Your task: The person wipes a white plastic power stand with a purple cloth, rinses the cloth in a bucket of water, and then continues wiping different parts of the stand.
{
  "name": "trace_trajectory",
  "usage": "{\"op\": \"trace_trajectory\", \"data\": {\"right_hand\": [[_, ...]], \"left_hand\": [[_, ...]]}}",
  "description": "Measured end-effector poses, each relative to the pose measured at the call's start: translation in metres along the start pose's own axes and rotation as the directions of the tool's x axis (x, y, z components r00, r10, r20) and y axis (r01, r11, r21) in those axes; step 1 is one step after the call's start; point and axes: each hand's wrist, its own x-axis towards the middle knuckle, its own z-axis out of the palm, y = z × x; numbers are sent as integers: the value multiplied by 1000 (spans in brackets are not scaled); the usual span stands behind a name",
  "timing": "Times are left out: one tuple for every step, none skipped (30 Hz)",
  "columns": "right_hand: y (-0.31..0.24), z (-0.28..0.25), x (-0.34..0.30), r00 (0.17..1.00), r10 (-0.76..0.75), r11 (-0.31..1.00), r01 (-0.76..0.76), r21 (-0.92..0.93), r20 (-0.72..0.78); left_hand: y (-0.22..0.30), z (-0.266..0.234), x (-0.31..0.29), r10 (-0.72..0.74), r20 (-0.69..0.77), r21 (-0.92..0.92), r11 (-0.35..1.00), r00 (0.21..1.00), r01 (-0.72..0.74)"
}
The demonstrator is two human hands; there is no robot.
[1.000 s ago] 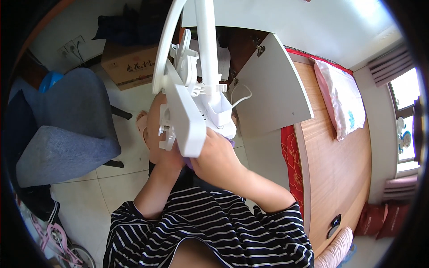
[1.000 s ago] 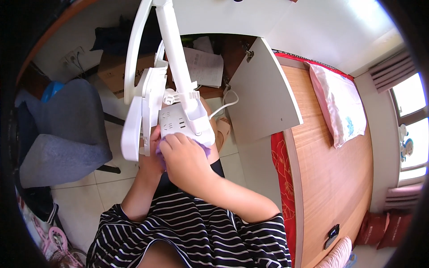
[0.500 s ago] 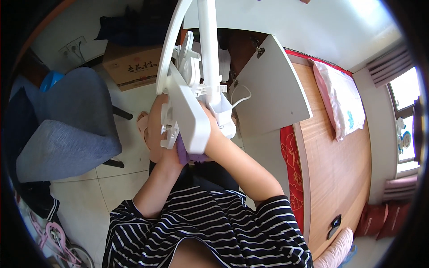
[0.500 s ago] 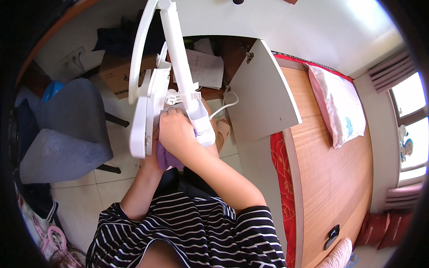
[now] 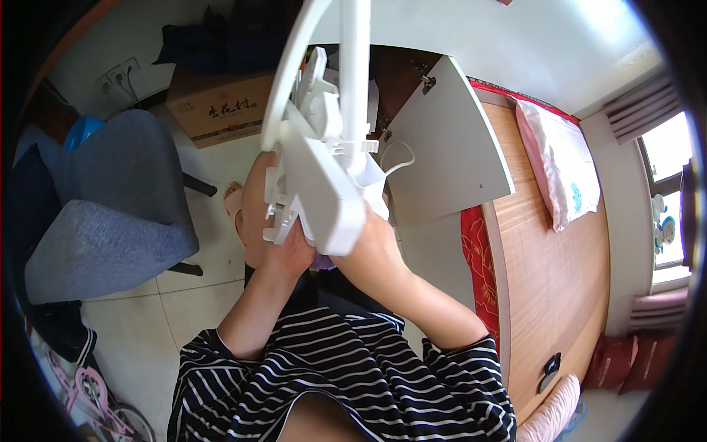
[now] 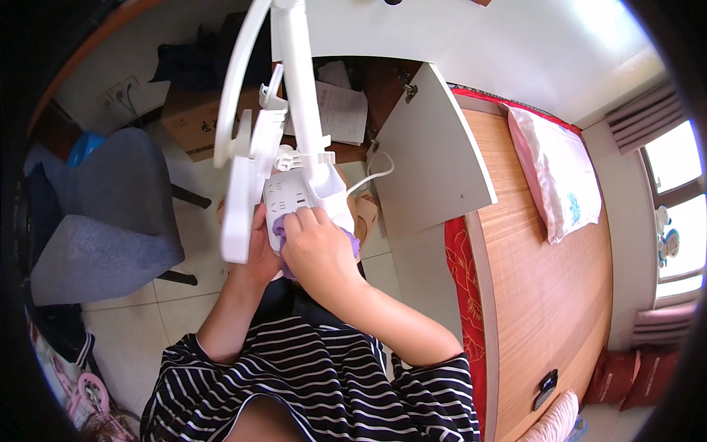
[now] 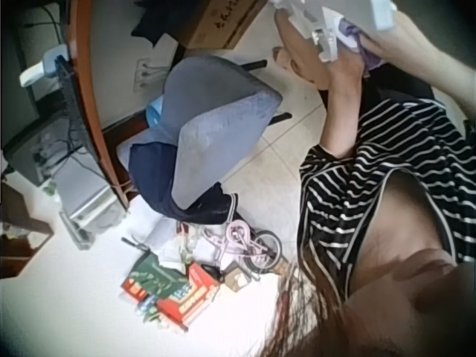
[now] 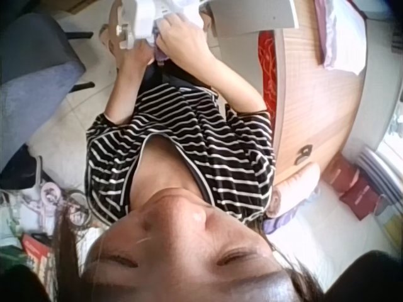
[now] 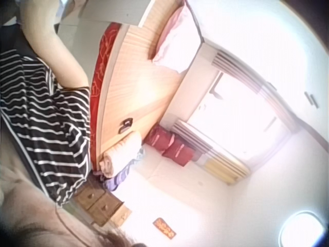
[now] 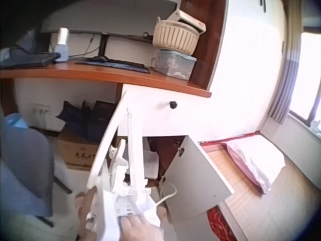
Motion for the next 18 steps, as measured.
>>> {"op": "trace_trajectory", "data": {"right_hand": [[2,6,2,999,-34,998,36,-57,31],[2,12,7,998,-63,997,63,-34,13],[2,16,11,996,-91,996,91,-13,-5],[4,20,13,994,-106,994,106,32,7],[5,19,12,995,-104,994,104,32,4],[6,15,8,995,-93,984,86,157,36],[5,9,5,993,-97,956,73,283,71],[3,-4,4,994,-44,913,0,407,100],[0,-22,5,993,-48,914,2,406,103],[-2,-43,5,952,172,766,-292,573,255],[0,-56,3,833,335,516,-553,654,440],[10,-61,0,885,380,549,-450,704,269],[15,-66,2,905,418,591,-339,732,82],[13,-71,4,873,479,606,-258,753,-86],[8,-77,9,812,528,626,-175,760,-248],[12,-73,11,761,459,733,-32,679,-459],[3,-73,14,742,363,821,31,569,-564],[2,-68,19,745,273,851,108,514,-608]], "left_hand": [[-2,-8,4,-28,5,-7,1000,1000,28],[1,-19,5,-68,40,16,998,997,67],[2,-29,6,-61,85,13,998,995,60],[3,-28,4,-74,94,20,997,993,72],[5,-18,0,-86,104,29,996,991,83],[3,-7,-7,8,215,123,992,977,-35],[3,6,-16,100,330,200,964,939,-173],[4,6,-13,42,355,92,993,934,-80],[5,7,-12,47,354,88,993,934,-83],[6,13,-13,60,327,291,943,943,-161],[8,22,-16,78,301,482,848,950,-222],[7,35,-20,191,578,332,833,793,-442],[5,39,-22,163,451,272,911,877,-310],[10,36,-14,10,238,97,995,971,-34],[16,29,-5,-199,54,-139,969,979,204],[17,25,-1,-204,58,-138,968,977,210],[17,21,3,-183,65,-125,974,981,190],[16,16,7,-159,71,-114,979,985,167]]}}
